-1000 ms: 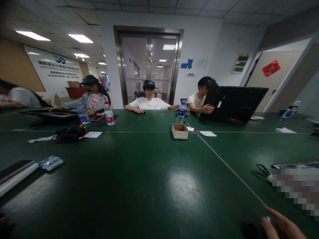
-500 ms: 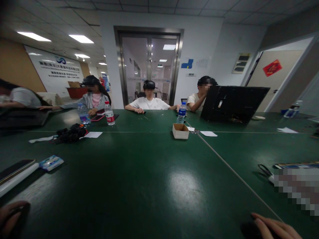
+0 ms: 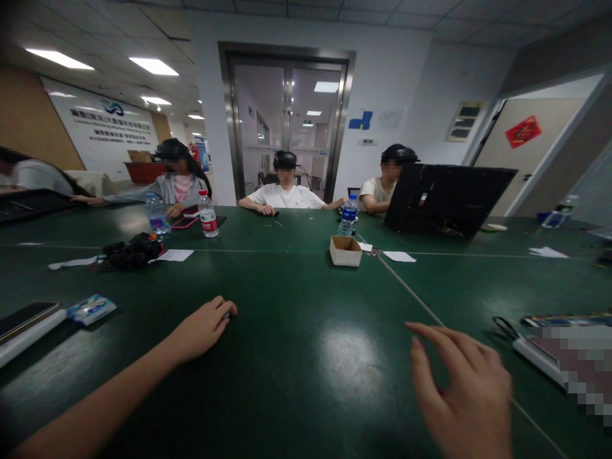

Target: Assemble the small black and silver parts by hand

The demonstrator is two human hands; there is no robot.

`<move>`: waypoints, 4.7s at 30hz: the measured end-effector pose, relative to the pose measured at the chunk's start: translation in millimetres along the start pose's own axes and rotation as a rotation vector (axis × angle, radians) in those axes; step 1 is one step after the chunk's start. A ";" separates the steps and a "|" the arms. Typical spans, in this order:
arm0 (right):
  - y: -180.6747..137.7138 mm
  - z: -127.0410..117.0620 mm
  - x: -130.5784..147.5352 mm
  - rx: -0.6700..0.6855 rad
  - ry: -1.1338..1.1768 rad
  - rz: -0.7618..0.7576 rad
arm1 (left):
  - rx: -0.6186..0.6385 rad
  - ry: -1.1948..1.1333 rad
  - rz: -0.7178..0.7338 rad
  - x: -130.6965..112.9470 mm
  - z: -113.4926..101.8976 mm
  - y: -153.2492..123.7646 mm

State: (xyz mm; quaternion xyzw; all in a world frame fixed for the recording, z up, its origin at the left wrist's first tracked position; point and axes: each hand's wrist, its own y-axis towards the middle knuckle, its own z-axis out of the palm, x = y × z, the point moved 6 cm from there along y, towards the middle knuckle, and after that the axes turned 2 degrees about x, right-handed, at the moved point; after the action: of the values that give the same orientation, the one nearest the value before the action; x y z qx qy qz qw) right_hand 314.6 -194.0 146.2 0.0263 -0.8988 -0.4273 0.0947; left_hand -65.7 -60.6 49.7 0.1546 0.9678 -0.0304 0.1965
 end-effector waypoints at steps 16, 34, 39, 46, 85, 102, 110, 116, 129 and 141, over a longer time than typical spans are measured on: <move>44.2 309.1 143.4 0.652 0.978 0.236 | -0.506 -1.193 -0.091 -8.5 48.0 140.7; 53.6 281.5 154.8 0.508 0.849 0.047 | -0.397 -1.835 -0.115 -29.3 46.6 125.6; 55.1 276.7 151.6 0.438 0.831 0.061 | -0.477 -1.564 -0.082 -29.0 45.2 126.3; 56.5 280.4 146.7 0.433 0.767 0.093 | -0.561 -1.463 -0.097 -16.8 45.0 128.3; 53.3 308.1 111.7 0.548 1.515 0.555 | -0.300 -1.380 -0.049 4.8 47.9 133.2; 52.1 308.9 113.7 0.555 1.608 0.626 | -0.357 -1.370 -0.015 1.9 37.6 128.0; 51.6 312.8 113.8 0.554 1.591 0.620 | -0.310 -1.255 -0.036 3.0 42.4 131.3; 52.4 311.8 114.9 0.564 1.571 0.611 | -0.323 -1.382 -0.086 3.6 40.8 129.0; 51.4 313.7 113.5 0.581 1.539 0.602 | -0.330 -1.083 -0.201 8.5 44.8 131.8; 50.9 315.9 112.5 0.563 1.527 0.601 | -0.353 -1.130 -0.092 3.5 40.4 131.9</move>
State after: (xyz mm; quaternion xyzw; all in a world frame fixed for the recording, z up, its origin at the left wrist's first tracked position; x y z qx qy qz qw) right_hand 145.2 64.9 7.3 0.0896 -0.6305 -0.0114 0.7709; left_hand -12.7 60.9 11.4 0.0374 0.7093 0.0450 0.7025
